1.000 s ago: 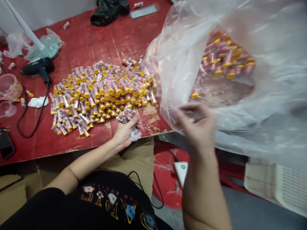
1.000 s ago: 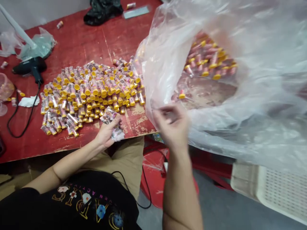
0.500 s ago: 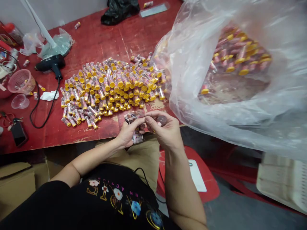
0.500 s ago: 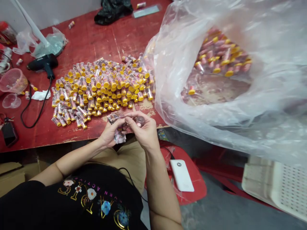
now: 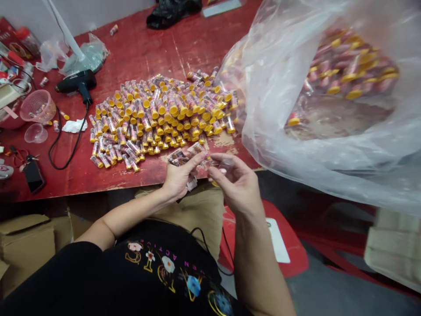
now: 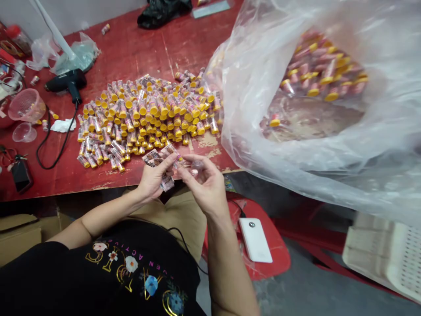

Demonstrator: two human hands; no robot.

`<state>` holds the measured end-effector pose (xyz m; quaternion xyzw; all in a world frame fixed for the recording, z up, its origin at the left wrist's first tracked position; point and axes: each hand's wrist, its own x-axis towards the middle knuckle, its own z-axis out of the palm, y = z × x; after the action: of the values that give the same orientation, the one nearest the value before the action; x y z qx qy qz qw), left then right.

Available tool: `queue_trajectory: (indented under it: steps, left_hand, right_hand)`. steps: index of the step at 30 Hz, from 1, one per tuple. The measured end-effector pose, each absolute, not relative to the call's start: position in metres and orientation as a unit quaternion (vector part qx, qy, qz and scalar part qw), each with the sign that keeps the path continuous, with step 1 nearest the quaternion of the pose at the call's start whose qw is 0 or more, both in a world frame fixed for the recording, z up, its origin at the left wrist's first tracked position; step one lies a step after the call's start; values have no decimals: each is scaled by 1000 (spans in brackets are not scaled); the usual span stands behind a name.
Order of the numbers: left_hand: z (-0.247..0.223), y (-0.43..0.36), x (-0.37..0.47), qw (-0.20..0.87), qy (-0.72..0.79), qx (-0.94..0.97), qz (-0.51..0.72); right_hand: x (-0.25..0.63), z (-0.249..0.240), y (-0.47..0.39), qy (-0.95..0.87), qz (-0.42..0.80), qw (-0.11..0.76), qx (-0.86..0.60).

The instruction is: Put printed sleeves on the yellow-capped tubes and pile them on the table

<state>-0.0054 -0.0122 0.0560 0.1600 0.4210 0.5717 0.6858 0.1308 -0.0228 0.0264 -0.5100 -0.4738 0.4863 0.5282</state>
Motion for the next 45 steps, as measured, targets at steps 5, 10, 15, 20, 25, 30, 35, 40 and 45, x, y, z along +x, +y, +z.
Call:
queue_trajectory:
  steps: [5,10,15,20,25,30,35,40,45]
  left_hand:
    - [62,-12,-6,732,408,78,540]
    - [66,-8,-9,758,413,20,504]
    - [68,-12,-7,770,407,35,491]
    - [66,-17,-8,779,388,95,484]
    - [65,-24,-5,779,403,155,456]
    - [66,-24,-4,771,392,170,472]
    - [68,-24,-7,769,373,195,481]
    - [65,-35,-2,766,385,224,463]
    - [62,-32,2,765,407,202,456]
  right_hand:
    - [134,28,-40,-460,462,546,-527]
    - [132,42,-63,-495,386,577,-523]
    - [128,43,-71,-519,242,599,-560]
    - [144,46,-72,-655,114,561,-493]
    - [139,41,-70,-649,65,548,-524]
    - [125,36,-77,-637,174,542,-520]
    - [132,36,-81,-631,241,554,-487]
    - [128,37,-73,-568,142,608,-536]
    - [121,37,-63,-523,126,639,-550]
